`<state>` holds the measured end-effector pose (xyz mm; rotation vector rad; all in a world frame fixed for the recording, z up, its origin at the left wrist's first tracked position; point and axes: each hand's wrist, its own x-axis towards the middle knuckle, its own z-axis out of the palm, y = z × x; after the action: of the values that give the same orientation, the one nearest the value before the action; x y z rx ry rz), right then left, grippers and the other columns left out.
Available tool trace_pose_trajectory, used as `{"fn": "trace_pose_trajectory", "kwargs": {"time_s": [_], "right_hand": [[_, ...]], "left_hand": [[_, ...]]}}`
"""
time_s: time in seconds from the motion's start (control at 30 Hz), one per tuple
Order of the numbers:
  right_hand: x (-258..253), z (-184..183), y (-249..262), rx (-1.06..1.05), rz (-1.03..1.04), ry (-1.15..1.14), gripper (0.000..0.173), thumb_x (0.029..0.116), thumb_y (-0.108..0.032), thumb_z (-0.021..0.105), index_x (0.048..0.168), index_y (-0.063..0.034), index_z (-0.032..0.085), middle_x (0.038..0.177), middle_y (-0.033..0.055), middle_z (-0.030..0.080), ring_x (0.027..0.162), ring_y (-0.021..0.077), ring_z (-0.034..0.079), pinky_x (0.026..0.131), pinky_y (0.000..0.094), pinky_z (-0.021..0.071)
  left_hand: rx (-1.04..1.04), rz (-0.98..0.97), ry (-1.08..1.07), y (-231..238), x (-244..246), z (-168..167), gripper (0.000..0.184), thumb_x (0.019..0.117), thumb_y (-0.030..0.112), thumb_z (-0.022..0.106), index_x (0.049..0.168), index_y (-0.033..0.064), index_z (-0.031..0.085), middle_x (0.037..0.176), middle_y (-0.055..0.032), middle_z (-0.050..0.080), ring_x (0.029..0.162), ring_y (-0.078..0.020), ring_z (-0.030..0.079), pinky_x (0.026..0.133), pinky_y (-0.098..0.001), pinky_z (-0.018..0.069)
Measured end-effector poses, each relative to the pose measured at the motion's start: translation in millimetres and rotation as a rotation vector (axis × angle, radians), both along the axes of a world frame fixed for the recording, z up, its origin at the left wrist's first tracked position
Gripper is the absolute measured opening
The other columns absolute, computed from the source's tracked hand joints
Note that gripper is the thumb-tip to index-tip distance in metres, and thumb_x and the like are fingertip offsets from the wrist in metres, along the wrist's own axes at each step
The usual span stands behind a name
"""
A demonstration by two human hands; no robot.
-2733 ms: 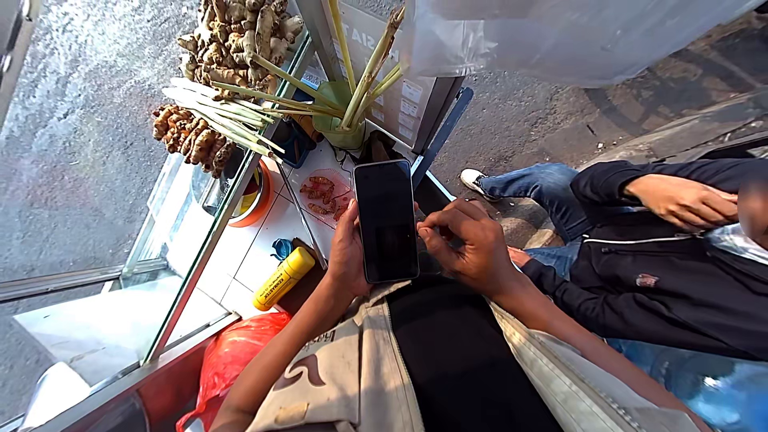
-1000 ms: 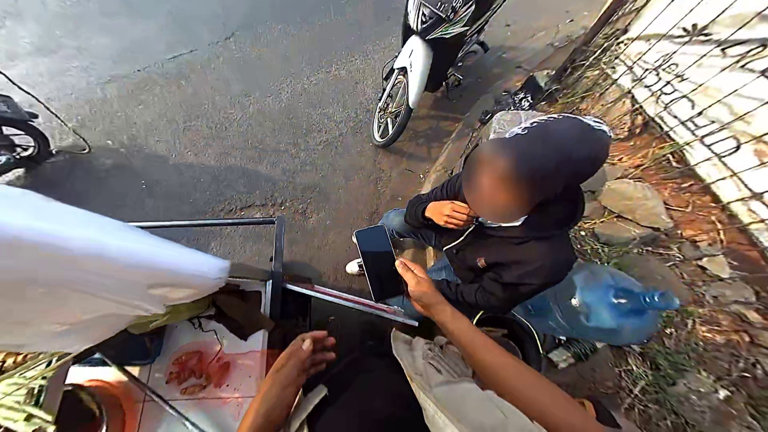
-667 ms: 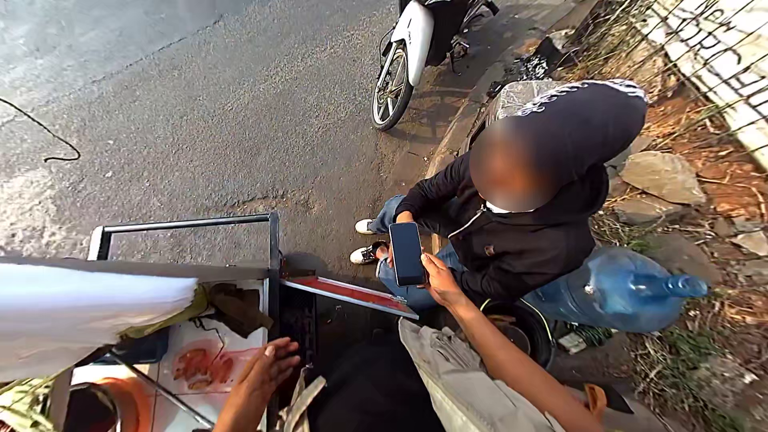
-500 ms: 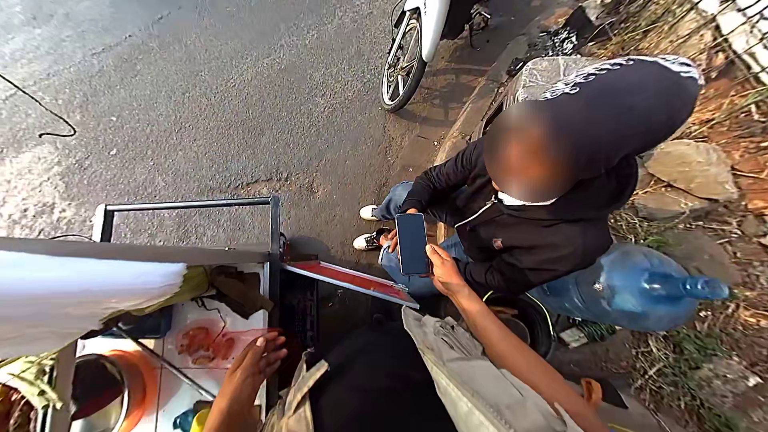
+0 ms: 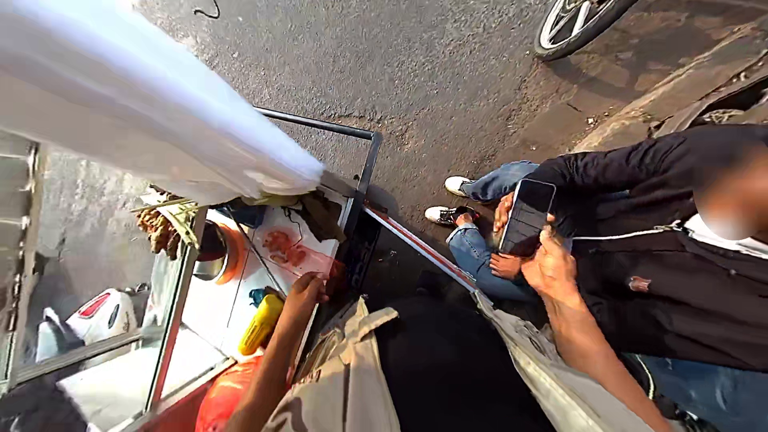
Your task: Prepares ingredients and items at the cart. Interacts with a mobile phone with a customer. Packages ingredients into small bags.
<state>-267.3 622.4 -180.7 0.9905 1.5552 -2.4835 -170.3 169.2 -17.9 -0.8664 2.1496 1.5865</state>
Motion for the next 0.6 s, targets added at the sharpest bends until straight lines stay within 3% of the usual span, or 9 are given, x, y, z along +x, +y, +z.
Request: {"fn": "trace_pose_trajectory", "kwargs": {"time_s": [0.07, 0.17, 0.2, 0.27, 0.33, 0.37, 0.43, 0.5, 0.6], "right_hand": [[-7.6, 4.1, -5.2, -0.086, -0.054, -0.023, 0.045, 0.1138, -0.038, 0.019, 0.132, -0.0093, 0.048, 0.106, 0.0050, 0.067, 0.091, 0.0157, 0.069, 0.080, 0.0354, 0.0595], [-4.5, 6.5, -7.6, -0.188, -0.043, -0.088, 0.069, 0.1090, -0.052, 0.000, 0.113, -0.0115, 0.055, 0.084, 0.0012, 0.072, 0.074, 0.0147, 0.071, 0.070, 0.0318, 0.0607], [-0.4, 8.4, -10.2, -0.195, -0.009, -0.132, 0.074, 0.1073, -0.054, -0.004, 0.110, -0.0136, 0.058, 0.079, -0.0012, 0.071, 0.070, 0.0136, 0.070, 0.067, 0.0312, 0.0602], [8.7, 6.7, -16.6, -0.184, 0.107, -0.214, 0.070, 0.1077, -0.055, 0.001, 0.105, -0.0185, 0.061, 0.073, -0.0056, 0.065, 0.064, 0.0107, 0.065, 0.063, 0.0302, 0.0571], [14.7, 10.4, -27.7, -0.148, 0.316, -0.203, 0.056, 0.1109, -0.046, 0.012, 0.107, -0.0183, 0.060, 0.071, -0.0065, 0.061, 0.065, 0.0096, 0.062, 0.067, 0.0307, 0.0563], [15.3, 20.1, -38.0, -0.104, 0.432, -0.164, 0.047, 0.1123, -0.037, 0.019, 0.109, -0.0155, 0.061, 0.071, -0.0063, 0.061, 0.063, 0.0081, 0.061, 0.065, 0.0276, 0.0559], [10.2, 44.7, -64.8, -0.033, 0.692, -0.021, 0.033, 0.1090, -0.021, 0.031, 0.112, -0.0111, 0.062, 0.071, -0.0073, 0.064, 0.061, 0.0041, 0.062, 0.062, 0.0212, 0.0561], [-3.0, 74.9, -101.3, 0.030, 0.982, 0.120, 0.023, 0.1035, -0.015, 0.043, 0.115, -0.0079, 0.061, 0.077, -0.0077, 0.066, 0.067, 0.0037, 0.064, 0.068, 0.0222, 0.0573], [-17.2, 115.4, -173.2, 0.096, 1.415, 0.278, 0.024, 0.1025, -0.015, 0.055, 0.120, -0.0012, 0.062, 0.100, 0.0019, 0.067, 0.086, 0.0087, 0.068, 0.084, 0.0301, 0.0588]], "left_hand": [[-0.187, -0.048, 0.065, -9.2, 1.6, -0.1, 0.025, 0.1084, 0.018, 0.047, 0.102, 0.0018, 0.065, 0.067, 0.0051, 0.055, 0.055, -0.0033, 0.053, 0.057, -0.0203, 0.0487], [-0.589, -0.181, 0.193, -24.0, 8.9, -7.8, 0.027, 0.0994, 0.029, 0.062, 0.097, 0.0023, 0.064, 0.067, 0.0021, 0.050, 0.056, -0.0066, 0.045, 0.056, -0.0259, 0.0413], [-0.690, -0.197, 0.227, -27.4, 12.4, -10.2, 0.036, 0.0944, 0.034, 0.069, 0.101, -0.0014, 0.064, 0.074, -0.0051, 0.055, 0.062, -0.0130, 0.049, 0.061, -0.0323, 0.0444], [-0.766, -0.181, 0.210, -33.0, 18.9, -15.5, 0.064, 0.0832, 0.045, 0.080, 0.118, -0.0047, 0.061, 0.106, -0.0220, 0.064, 0.091, -0.0303, 0.062, 0.081, -0.0473, 0.0523], [-0.761, -0.181, 0.088, -37.6, 17.7, -21.2, 0.087, 0.0732, 0.052, 0.087, 0.134, -0.0010, 0.055, 0.131, -0.0256, 0.057, 0.114, -0.0373, 0.060, 0.096, -0.0528, 0.0516], [-0.759, -0.199, 0.029, -40.0, 16.5, -26.2, 0.088, 0.0733, 0.051, 0.087, 0.138, 0.0007, 0.054, 0.132, -0.0251, 0.056, 0.114, -0.0372, 0.060, 0.096, -0.0526, 0.0514], [-0.753, -0.255, 0.008, -46.3, 17.1, -37.2, 0.065, 0.0867, 0.040, 0.078, 0.134, -0.0002, 0.058, 0.125, -0.0247, 0.060, 0.108, -0.0367, 0.063, 0.094, -0.0512, 0.0526], [-0.733, -0.256, 0.110, -50.5, 18.5, -44.6, 0.034, 0.0993, 0.026, 0.061, 0.117, -0.0024, 0.068, 0.109, -0.0210, 0.067, 0.097, -0.0311, 0.067, 0.089, -0.0457, 0.0552], [-0.638, -0.105, 0.236, -52.0, 15.9, -35.1, 0.030, 0.1050, 0.019, 0.052, 0.114, -0.0057, 0.066, 0.097, -0.0170, 0.069, 0.086, -0.0232, 0.068, 0.082, -0.0402, 0.0568]]}}
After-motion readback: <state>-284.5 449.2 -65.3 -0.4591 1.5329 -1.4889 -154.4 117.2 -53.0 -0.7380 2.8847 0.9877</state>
